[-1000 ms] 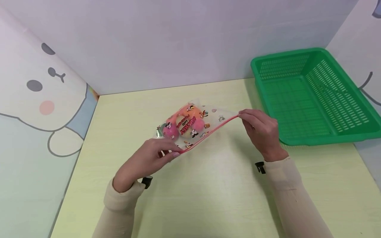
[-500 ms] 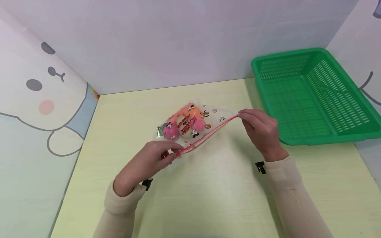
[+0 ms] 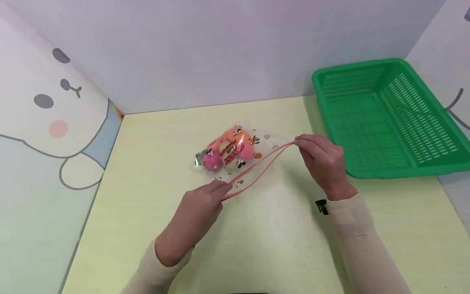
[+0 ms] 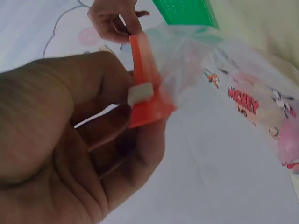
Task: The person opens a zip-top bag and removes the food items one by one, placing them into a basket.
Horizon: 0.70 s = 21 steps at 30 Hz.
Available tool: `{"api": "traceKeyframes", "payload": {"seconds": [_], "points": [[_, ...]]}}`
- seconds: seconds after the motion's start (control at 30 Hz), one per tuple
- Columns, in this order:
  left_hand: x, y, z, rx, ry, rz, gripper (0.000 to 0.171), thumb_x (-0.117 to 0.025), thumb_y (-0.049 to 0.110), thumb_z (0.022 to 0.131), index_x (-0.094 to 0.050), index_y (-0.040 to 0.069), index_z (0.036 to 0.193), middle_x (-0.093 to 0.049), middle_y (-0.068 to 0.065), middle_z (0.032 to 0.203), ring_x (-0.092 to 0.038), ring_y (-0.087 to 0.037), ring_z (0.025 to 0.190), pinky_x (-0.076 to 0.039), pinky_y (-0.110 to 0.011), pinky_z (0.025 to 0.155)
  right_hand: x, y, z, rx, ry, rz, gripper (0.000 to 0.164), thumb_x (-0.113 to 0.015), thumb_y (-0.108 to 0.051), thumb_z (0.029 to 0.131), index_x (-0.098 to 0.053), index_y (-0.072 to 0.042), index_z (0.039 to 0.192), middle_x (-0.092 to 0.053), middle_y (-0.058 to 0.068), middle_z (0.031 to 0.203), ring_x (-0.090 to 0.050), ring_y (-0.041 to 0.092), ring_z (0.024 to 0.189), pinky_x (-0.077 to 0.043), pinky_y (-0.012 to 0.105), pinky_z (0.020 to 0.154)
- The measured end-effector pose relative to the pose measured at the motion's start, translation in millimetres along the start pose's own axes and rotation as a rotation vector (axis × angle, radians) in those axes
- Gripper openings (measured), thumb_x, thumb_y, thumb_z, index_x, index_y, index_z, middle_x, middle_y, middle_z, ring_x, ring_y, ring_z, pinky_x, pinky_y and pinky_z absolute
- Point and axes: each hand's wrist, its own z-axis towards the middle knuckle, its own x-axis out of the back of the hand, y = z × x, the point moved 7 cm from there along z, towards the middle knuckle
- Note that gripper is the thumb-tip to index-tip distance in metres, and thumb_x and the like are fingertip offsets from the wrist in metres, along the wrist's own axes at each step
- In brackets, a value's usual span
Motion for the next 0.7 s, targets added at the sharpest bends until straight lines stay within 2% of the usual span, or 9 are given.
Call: {"api": "traceKeyframes", "payload": {"seconds": [0.13,0.23,0.37,0.47,0.6,0.7], "points": [[-2.3,6.7,0.0,0.029,0.048,0.081,0.054,-0.097,0.015,0.077,-0.077,0.006,0.127,-0.073,-0.009,0.115,-0.078,-0.020,0.091,-0.065,-0.030,0.071,0.1,-0.1,0.6,-0.003,0.007,-0.006,0.009,-0.074,0.008,0.093,-0.076,0.009,0.085,-0.075,0.023,0.084,-0.067,0.042,0.070,-0.043,0.003,0.090],[-1.5,10.2,0.3,0.038,0.130,0.109,0.054,-0.097,0.015,0.076,-0.077,0.005,0.125,-0.072,-0.011,0.114,-0.076,-0.021,0.088,-0.064,-0.029,0.071,0.6,0.5,0.6,-0.009,0.015,-0.019,0.009,-0.073,0.009,0.092,-0.076,0.009,0.084,-0.075,0.022,0.084,-0.067,0.042,0.070,-0.043,0.002,0.090],[-1.8,13.7,0.3,0.021,0.250,0.175,0.053,-0.098,0.015,0.075,-0.078,0.004,0.123,-0.073,-0.012,0.113,-0.076,-0.023,0.090,-0.064,-0.029,0.071,1.3,2.3,0.6,-0.024,0.019,-0.039,0.009,-0.072,0.012,0.091,-0.076,0.008,0.084,-0.075,0.021,0.083,-0.068,0.042,0.068,-0.042,0.001,0.088],[-4.2,14.9,0.8,-0.003,0.308,0.223,0.052,-0.097,0.015,0.077,-0.078,0.005,0.124,-0.074,-0.013,0.116,-0.077,-0.026,0.095,-0.064,-0.030,0.072,1.7,4.2,0.5,-0.034,0.015,-0.052,0.008,-0.073,0.015,0.088,-0.076,0.008,0.084,-0.075,0.021,0.083,-0.068,0.042,0.068,-0.040,0.000,0.086],[-9.2,13.7,3.0,-0.026,0.323,0.262,0.053,-0.095,0.016,0.080,-0.076,0.006,0.128,-0.074,-0.013,0.121,-0.077,-0.027,0.102,-0.064,-0.031,0.075,1.2,7.4,-0.5,-0.041,-0.004,-0.055,0.010,-0.074,0.016,0.086,-0.076,0.007,0.085,-0.074,0.021,0.083,-0.068,0.041,0.069,-0.039,0.000,0.085],[-12.5,11.6,4.8,-0.027,0.310,0.271,0.054,-0.094,0.017,0.081,-0.075,0.007,0.130,-0.075,-0.013,0.123,-0.077,-0.026,0.104,-0.064,-0.031,0.075,-0.1,10.0,-1.8,-0.042,-0.030,-0.049,0.008,-0.074,0.013,0.089,-0.076,0.007,0.086,-0.075,0.021,0.084,-0.068,0.040,0.071,-0.040,0.000,0.086]]}}
